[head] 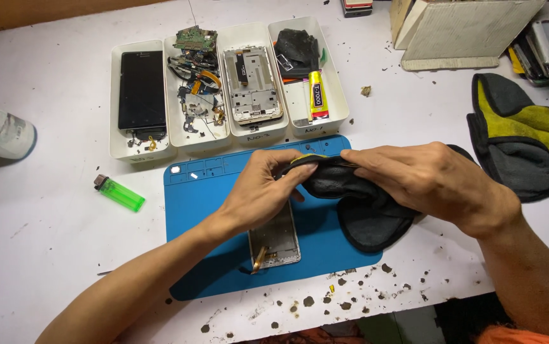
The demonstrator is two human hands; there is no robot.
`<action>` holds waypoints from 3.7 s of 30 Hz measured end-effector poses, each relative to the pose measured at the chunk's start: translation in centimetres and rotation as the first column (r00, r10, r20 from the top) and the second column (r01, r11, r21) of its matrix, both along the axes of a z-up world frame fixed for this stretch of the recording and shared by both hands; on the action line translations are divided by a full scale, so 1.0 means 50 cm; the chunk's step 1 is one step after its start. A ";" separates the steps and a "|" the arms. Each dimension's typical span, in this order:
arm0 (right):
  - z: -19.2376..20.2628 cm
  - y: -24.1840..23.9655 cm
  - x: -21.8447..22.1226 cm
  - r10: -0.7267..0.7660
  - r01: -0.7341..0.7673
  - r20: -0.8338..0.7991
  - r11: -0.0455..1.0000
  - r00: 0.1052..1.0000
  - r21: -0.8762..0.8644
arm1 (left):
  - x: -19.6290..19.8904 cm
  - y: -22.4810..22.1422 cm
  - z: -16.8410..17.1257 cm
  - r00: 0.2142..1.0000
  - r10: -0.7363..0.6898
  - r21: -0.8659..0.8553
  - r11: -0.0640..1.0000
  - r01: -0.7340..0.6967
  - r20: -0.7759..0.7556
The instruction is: Cleaning the internal frame of a mobile phone and using a metal tool to scrape components
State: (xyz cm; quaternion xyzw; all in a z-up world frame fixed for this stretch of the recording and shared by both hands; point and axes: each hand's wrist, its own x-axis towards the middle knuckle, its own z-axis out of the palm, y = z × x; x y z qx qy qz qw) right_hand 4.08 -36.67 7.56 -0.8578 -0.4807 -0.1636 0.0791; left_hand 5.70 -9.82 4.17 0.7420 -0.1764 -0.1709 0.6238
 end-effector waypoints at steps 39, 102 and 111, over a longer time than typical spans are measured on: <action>-0.012 -0.003 0.030 0.088 0.157 -0.765 0.958 0.638 0.241 | -0.117 -0.014 0.001 0.740 -0.338 0.371 0.920 0.130 0.581; -0.050 0.130 -0.048 -0.024 0.036 -0.283 0.999 0.959 0.038 | -0.113 0.174 -0.064 0.739 -0.345 0.577 0.814 -0.071 0.579; -0.060 0.156 -0.065 -0.073 0.052 -0.104 0.979 0.992 -0.196 | -0.116 0.166 -0.068 0.721 -0.378 0.646 0.753 -0.126 0.581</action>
